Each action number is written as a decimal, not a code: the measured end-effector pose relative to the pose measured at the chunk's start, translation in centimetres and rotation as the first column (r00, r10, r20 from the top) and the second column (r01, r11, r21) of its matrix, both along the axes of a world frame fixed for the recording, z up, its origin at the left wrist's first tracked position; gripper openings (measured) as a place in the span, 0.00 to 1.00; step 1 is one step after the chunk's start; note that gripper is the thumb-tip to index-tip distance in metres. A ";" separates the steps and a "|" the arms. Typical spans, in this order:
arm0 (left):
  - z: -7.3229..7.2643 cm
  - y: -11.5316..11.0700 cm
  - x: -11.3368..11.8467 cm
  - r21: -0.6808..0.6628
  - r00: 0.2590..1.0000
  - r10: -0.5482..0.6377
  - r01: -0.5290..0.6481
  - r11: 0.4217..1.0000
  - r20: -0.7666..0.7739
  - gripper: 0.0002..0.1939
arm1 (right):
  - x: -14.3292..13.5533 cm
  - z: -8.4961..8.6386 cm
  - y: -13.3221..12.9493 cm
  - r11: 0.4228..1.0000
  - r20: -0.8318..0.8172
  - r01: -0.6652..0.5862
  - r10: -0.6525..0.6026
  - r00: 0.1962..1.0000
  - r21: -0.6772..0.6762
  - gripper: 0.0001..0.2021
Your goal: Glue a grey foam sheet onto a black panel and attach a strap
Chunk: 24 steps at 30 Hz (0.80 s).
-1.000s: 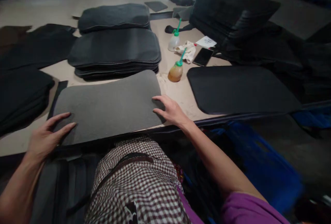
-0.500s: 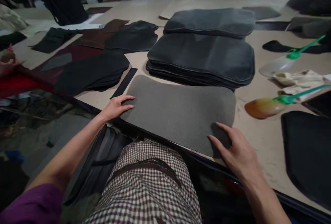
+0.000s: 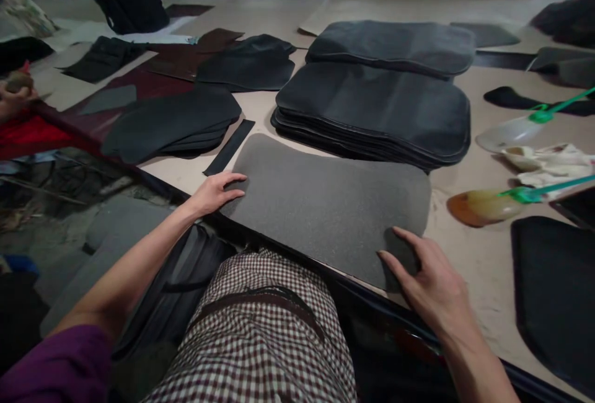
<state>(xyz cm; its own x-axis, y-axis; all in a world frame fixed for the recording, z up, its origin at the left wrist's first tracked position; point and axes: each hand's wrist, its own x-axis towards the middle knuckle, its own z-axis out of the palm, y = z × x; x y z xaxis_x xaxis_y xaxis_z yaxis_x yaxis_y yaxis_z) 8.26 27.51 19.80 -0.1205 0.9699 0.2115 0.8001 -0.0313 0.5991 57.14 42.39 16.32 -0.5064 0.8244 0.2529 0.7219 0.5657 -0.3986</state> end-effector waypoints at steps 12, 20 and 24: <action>-0.7 -1.3 1.6 0.032 0.909 0.196 -0.198 0.980 -0.368 0.26 | -0.6 -0.2 0.4 0.945 0.035 -0.253 0.251 0.967 0.206 0.27; 1.6 0.7 8.9 0.029 0.895 0.114 -0.112 0.993 -0.432 0.30 | -0.1 -2.1 0.9 0.924 0.048 -0.362 0.358 0.932 0.124 0.20; 1.6 4.8 13.7 -0.071 0.905 -0.254 0.244 0.967 -0.340 0.37 | -0.3 -1.8 1.1 0.922 0.048 -0.367 0.364 0.930 0.120 0.20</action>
